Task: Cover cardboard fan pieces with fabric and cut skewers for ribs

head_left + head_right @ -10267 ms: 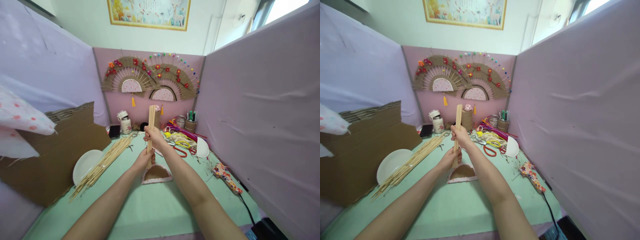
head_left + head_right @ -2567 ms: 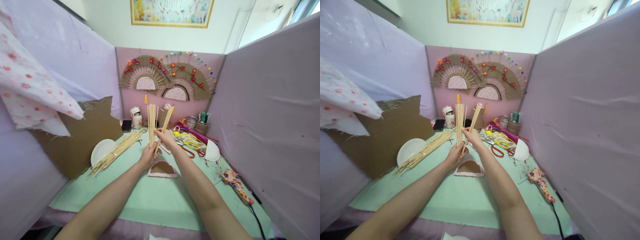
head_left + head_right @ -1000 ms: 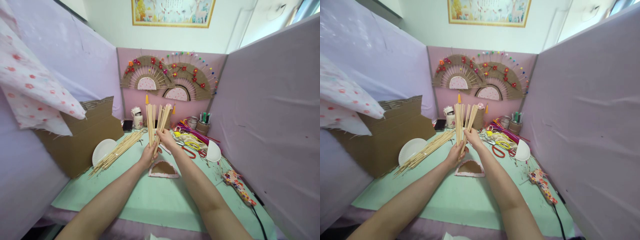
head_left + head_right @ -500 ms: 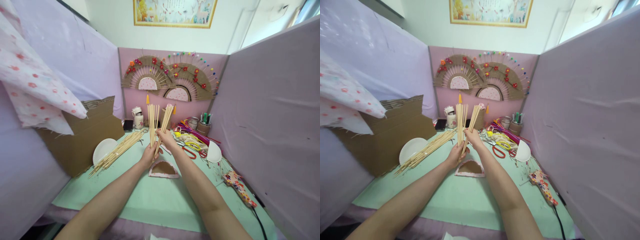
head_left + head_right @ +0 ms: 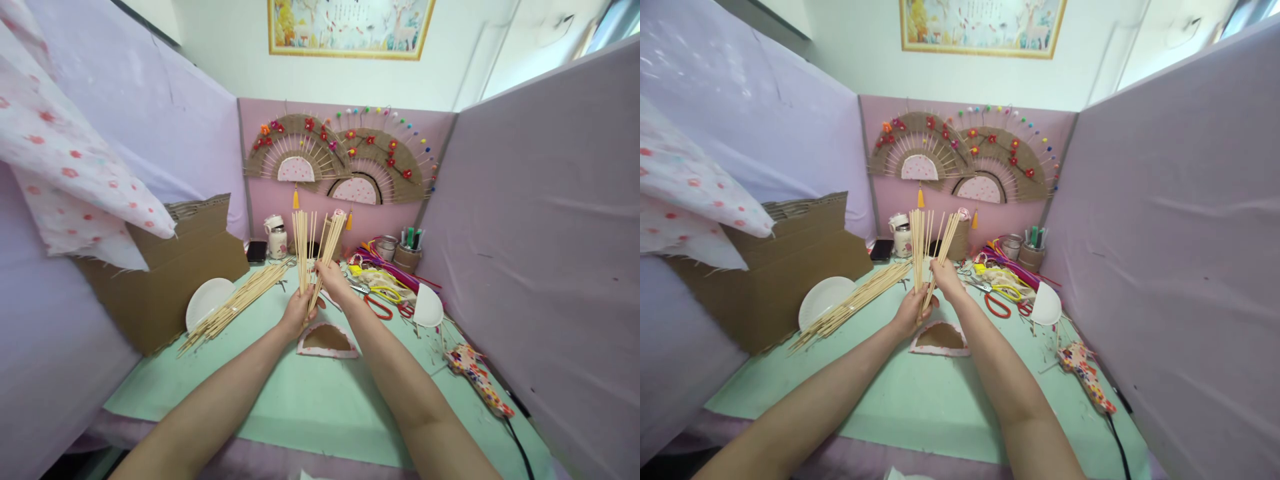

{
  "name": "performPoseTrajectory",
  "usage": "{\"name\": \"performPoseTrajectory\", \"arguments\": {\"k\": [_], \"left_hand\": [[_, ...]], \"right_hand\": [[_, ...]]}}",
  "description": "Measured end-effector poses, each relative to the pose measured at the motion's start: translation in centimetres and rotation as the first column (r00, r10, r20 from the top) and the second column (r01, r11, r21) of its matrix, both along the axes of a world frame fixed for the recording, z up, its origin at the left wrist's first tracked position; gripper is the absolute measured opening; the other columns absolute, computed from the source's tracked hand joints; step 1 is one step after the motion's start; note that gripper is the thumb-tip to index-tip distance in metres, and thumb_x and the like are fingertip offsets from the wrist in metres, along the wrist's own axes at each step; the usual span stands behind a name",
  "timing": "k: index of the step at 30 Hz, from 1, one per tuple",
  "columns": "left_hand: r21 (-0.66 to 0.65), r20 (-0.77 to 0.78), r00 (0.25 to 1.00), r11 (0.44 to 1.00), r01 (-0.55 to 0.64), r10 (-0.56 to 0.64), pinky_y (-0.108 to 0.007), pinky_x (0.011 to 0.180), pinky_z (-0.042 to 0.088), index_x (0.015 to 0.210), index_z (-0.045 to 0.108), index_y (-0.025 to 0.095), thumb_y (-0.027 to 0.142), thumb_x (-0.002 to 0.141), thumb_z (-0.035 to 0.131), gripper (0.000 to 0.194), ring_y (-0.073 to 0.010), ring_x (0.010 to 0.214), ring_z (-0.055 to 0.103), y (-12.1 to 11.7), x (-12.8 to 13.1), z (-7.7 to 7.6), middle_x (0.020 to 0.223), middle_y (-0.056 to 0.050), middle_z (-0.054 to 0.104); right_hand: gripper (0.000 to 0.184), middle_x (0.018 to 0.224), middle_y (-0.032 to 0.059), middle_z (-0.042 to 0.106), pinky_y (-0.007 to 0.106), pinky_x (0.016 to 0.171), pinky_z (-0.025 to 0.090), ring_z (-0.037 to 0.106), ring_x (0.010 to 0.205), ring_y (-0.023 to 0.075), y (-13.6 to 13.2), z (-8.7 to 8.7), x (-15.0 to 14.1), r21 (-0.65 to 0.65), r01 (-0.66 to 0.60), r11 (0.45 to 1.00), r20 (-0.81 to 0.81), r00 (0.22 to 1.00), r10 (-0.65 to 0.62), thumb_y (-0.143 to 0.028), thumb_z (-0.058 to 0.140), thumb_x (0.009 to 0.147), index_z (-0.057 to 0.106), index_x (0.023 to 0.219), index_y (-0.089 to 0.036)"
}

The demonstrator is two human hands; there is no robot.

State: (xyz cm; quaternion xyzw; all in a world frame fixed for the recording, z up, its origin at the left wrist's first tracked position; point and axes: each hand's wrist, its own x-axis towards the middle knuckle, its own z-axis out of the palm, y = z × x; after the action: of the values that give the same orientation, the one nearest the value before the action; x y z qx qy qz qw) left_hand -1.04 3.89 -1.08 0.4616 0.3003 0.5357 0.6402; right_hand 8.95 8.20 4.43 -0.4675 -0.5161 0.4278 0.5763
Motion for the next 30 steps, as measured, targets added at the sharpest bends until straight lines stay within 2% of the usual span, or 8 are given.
{"name": "performPoseTrajectory", "arguments": {"k": [6, 11, 18, 21, 24, 26, 28, 30], "left_hand": [[-0.003, 0.010, 1.000, 1.000, -0.005, 0.005, -0.017, 0.031, 0.017, 0.088, 0.045, 0.019, 0.058, 0.076, 0.060, 0.043, -0.0034, 0.029, 0.034, 0.1, 0.0, -0.3, 0.060, 0.000, 0.064], [-0.003, -0.021, 0.999, 1.000, -0.031, 0.031, -0.017, 0.031, 0.024, 0.087, 0.046, 0.019, 0.057, 0.078, 0.057, 0.041, -0.0064, 0.030, 0.042, 0.4, 0.1, -0.7, 0.057, -0.001, 0.064], [-0.097, -0.094, 0.964, 0.961, -0.258, 0.249, -0.025, 0.051, 0.050, 0.081, 0.044, 0.019, 0.042, 0.085, 0.054, 0.026, -0.0148, 0.048, 0.062, 0.9, -0.2, 0.1, 0.055, -0.001, 0.063], [-0.025, -0.154, 0.924, 0.933, -0.358, 0.351, -0.026, 0.057, 0.052, 0.081, 0.042, 0.019, 0.035, 0.089, 0.049, 0.019, -0.0154, 0.057, 0.066, 1.8, -1.4, 0.8, 0.060, -0.002, 0.065], [0.097, -0.301, 0.852, 0.903, -0.419, 0.428, -0.024, 0.055, 0.050, 0.083, 0.043, 0.019, 0.034, 0.091, 0.041, 0.016, -0.0136, 0.054, 0.064, 2.8, -3.4, 1.7, 0.060, 0.000, 0.063], [0.211, -0.484, 0.729, 0.873, -0.439, 0.484, -0.023, 0.052, 0.046, 0.082, 0.047, 0.019, 0.033, 0.091, 0.039, 0.017, -0.0127, 0.047, 0.058, 3.3, -5.3, 2.4, 0.055, 0.002, 0.059], [0.308, -0.635, 0.578, 0.854, -0.419, 0.513, -0.024, 0.054, 0.043, 0.076, 0.051, 0.019, 0.029, 0.086, 0.045, 0.015, -0.0143, 0.050, 0.057, 3.5, -7.8, 3.2, 0.051, 0.001, 0.056], [0.334, -0.670, 0.538, 0.854, -0.398, 0.512, -0.025, 0.061, 0.044, 0.074, 0.056, 0.018, 0.024, 0.078, 0.055, 0.007, -0.0181, 0.064, 0.062, 3.2, -10.7, 4.0, 0.060, -0.002, 0.063]], "right_hand": [[0.007, 0.061, -0.0041, 0.052, 0.025, 0.046, 0.037, 0.047, 0.051, 0.0130, 0.4, -0.9, -0.7, 0.000, 0.052, 0.999, -0.065, 0.997, -0.052, -0.029, 0.045, 0.075, 0.046, 0.074, -0.023], [0.003, 0.057, -0.0069, 0.047, 0.024, 0.047, 0.038, 0.046, 0.048, 0.0117, 0.7, -1.7, -1.0, 0.005, 0.147, 0.989, -0.130, 0.981, -0.145, -0.025, 0.045, 0.076, 0.043, 0.075, -0.024], [0.012, 0.054, -0.0048, 0.050, 0.023, 0.046, 0.041, 0.047, 0.045, 0.0102, 0.7, -1.6, -1.1, 0.010, 0.153, 0.988, -0.278, 0.950, -0.145, -0.027, 0.044, 0.081, 0.042, 0.070, -0.022], [0.017, 0.053, -0.0039, 0.051, 0.021, 0.041, 0.039, 0.046, 0.042, 0.0089, 0.4, -0.5, -0.6, 0.013, 0.133, 0.991, -0.359, 0.926, -0.120, -0.027, 0.038, 0.085, 0.041, 0.069, -0.022], [0.020, 0.046, -0.0082, 0.042, 0.016, 0.034, 0.027, 0.032, 0.035, 0.0051, 0.2, 0.5, 0.2, 0.013, 0.105, 0.994, -0.454, 0.887, -0.088, -0.024, 0.041, 0.084, 0.034, 0.065, -0.022], [0.025, 0.043, -0.0113, 0.032, 0.014, 0.031, 0.018, 0.022, 0.032, 0.0034, 0.2, 0.9, 0.7, -0.005, 0.070, 0.998, -0.505, 0.861, -0.063, -0.022, 0.045, 0.083, 0.029, 0.064, -0.022], [0.030, 0.043, -0.0131, 0.024, 0.013, 0.030, 0.014, 0.016, 0.032, 0.0027, 0.3, 1.0, 1.0, -0.039, 0.020, 0.999, -0.538, 0.842, -0.038, -0.021, 0.048, 0.083, 0.025, 0.063, -0.023], [0.033, 0.043, -0.0137, 0.020, 0.013, 0.030, 0.013, 0.015, 0.032, 0.0025, 0.4, 1.0, 1.2, -0.076, -0.040, 0.996, -0.566, 0.824, -0.010, -0.019, 0.051, 0.082, 0.024, 0.063, -0.023]]}}
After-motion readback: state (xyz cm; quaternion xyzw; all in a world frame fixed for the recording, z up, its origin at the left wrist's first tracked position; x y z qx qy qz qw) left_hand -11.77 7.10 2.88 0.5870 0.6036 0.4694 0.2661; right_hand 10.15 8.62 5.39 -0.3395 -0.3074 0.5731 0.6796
